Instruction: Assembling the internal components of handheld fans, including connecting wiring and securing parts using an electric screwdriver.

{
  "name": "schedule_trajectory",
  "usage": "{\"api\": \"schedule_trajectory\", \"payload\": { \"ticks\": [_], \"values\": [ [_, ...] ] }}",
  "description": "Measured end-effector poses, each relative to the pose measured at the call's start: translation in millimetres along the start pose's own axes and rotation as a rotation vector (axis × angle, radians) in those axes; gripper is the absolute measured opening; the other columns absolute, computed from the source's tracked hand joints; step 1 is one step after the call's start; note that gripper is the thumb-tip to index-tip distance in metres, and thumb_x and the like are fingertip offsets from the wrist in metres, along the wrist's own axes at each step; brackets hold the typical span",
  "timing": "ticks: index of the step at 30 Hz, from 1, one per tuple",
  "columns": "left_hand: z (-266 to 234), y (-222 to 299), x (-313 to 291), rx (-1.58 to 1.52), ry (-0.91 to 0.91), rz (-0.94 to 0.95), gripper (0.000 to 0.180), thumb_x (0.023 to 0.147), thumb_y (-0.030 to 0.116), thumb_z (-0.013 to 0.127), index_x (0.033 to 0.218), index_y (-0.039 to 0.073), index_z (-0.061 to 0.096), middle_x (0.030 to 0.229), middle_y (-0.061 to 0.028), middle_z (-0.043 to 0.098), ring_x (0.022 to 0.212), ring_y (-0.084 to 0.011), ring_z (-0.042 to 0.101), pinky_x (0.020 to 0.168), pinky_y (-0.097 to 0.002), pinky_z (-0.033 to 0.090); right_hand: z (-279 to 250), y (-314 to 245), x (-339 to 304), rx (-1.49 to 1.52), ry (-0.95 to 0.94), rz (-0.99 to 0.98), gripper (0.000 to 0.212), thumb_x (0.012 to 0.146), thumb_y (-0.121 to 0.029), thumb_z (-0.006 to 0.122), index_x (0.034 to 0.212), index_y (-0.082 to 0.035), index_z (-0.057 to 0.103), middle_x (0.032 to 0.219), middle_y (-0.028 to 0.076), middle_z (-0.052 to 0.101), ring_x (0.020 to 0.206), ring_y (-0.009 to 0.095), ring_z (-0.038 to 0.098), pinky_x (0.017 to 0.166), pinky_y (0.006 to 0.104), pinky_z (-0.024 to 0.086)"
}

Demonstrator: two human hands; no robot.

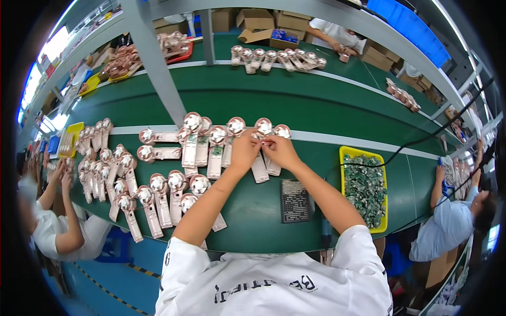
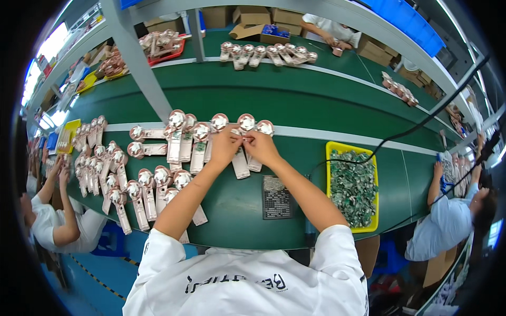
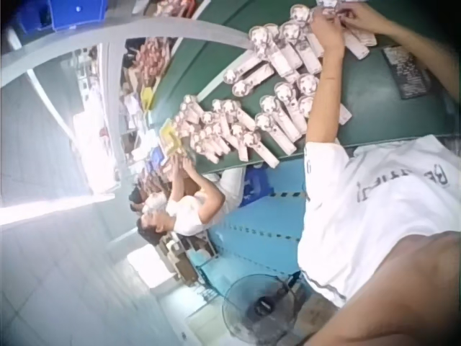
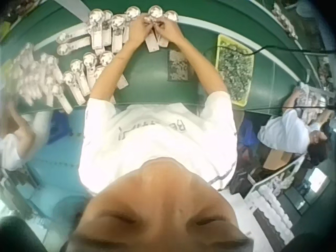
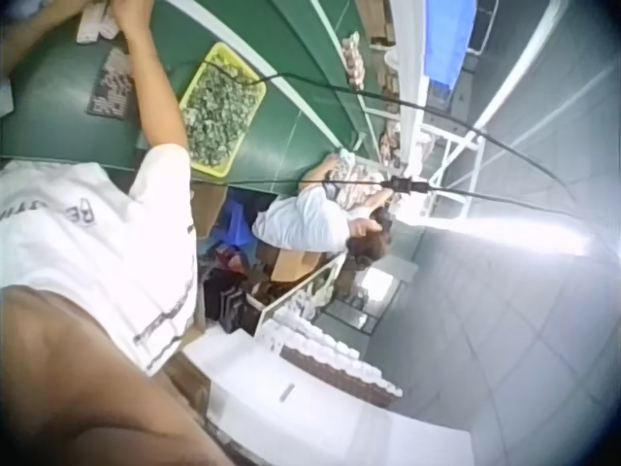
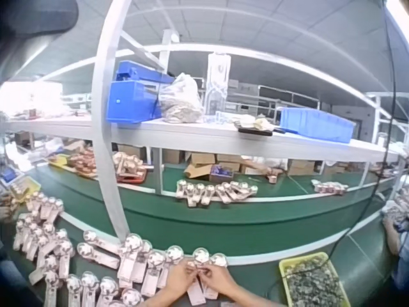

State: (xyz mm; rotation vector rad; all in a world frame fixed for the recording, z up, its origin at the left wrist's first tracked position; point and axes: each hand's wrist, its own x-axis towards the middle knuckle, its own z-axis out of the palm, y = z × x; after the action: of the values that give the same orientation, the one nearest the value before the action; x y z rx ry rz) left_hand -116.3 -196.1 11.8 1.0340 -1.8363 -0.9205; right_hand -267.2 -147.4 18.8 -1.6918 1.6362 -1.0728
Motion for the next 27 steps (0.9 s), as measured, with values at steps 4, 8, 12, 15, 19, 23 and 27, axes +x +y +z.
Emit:
{"api": "schedule_trajectory", "payload": {
  "ticks": [4, 8, 12, 15, 19, 23, 27],
  "values": [
    [13.2, 4.3, 4.3, 0.032, -0.018, 0.056, 0.040, 0.072, -0.001, 0.068, 0.111, -0.001, 0.063, 0.082, -0.0176, 0.070, 0.076, -0.0314, 0.070, 0.071, -0.0386, 0.055, -11.8, 11.0, -4.6, 0.223, -0.042, 0.147, 0.024, 0.086, -0.010, 0.067, 0.106, 0.004, 0.064, 0.077, 0.008, 0.068, 0.065, 0.011, 0.065, 0.057, 0.0256, 0.051],
    [4.1, 13.0, -1.7, 0.191, -0.092, 0.137, 0.040, 0.079, 0.000, 0.063, 0.118, -0.004, 0.059, 0.090, -0.0167, 0.071, 0.081, -0.0328, 0.070, 0.073, -0.0365, 0.056, -7.5, 20.2, -1.8, 0.413, -0.059, 0.158, 0.024, 0.086, -0.010, 0.069, 0.104, 0.005, 0.064, 0.072, 0.005, 0.067, 0.059, 0.009, 0.061, 0.051, 0.0233, 0.047],
    [-4.7, 3.0, -4.2, 0.057, -0.096, 0.136, 0.040, 0.083, 0.001, 0.061, 0.123, -0.003, 0.055, 0.106, -0.0184, 0.069, 0.088, -0.0303, 0.070, 0.076, -0.0359, 0.055, 6.8, 15.0, 2.7, 0.297, 0.075, 0.127, 0.021, 0.084, -0.010, 0.069, 0.099, 0.004, 0.067, 0.073, 0.007, 0.068, 0.056, 0.010, 0.061, 0.050, 0.0245, 0.048],
    [-15.7, 21.1, -20.2, -0.004, -0.043, -0.063, 0.049, 0.084, 0.003, 0.059, 0.132, 0.001, 0.047, 0.116, -0.0250, 0.062, 0.092, -0.0321, 0.068, 0.078, -0.0375, 0.055, 4.9, 8.2, 1.1, 0.155, 0.144, 0.071, 0.017, 0.085, -0.013, 0.068, 0.094, 0.001, 0.070, 0.072, 0.008, 0.070, 0.058, 0.012, 0.065, 0.054, 0.0264, 0.050],
    [-25.5, 81.1, -72.2, -0.453, 0.106, -0.046, 0.037, 0.092, 0.003, 0.058, 0.127, -0.002, 0.049, 0.110, -0.0167, 0.067, 0.094, -0.0204, 0.068, 0.077, -0.0295, 0.055, -20.9, 20.1, 15.5, 0.019, 0.282, 0.093, 0.019, 0.084, -0.017, 0.067, 0.091, 0.000, 0.071, 0.070, 0.011, 0.070, 0.063, 0.016, 0.068, 0.060, 0.0287, 0.051],
    [-28.1, 63.5, -152.8, -0.421, 0.085, -0.192, 0.027, 0.092, 0.002, 0.057, 0.119, -0.002, 0.056, 0.103, -0.0150, 0.069, 0.090, -0.0188, 0.069, 0.077, -0.0276, 0.054, -49.6, 18.1, 42.1, -0.056, 0.382, 0.021, 0.019, 0.083, -0.016, 0.066, 0.089, 0.001, 0.071, 0.071, 0.013, 0.070, 0.064, 0.019, 0.068, 0.061, 0.0296, 0.052],
    [-27.6, 44.1, -200.0, -0.217, 0.074, -0.255, 0.017, 0.091, 0.001, 0.058, 0.107, -0.002, 0.063, 0.098, -0.0150, 0.069, 0.086, -0.0209, 0.069, 0.076, -0.0298, 0.054, -106.7, 49.0, 94.4, -0.246, 0.509, -0.015, 0.019, 0.082, -0.020, 0.066, 0.088, -0.002, 0.072, 0.076, 0.013, 0.070, 0.069, 0.023, 0.069, 0.065, 0.0324, 0.053]
  ]
}}
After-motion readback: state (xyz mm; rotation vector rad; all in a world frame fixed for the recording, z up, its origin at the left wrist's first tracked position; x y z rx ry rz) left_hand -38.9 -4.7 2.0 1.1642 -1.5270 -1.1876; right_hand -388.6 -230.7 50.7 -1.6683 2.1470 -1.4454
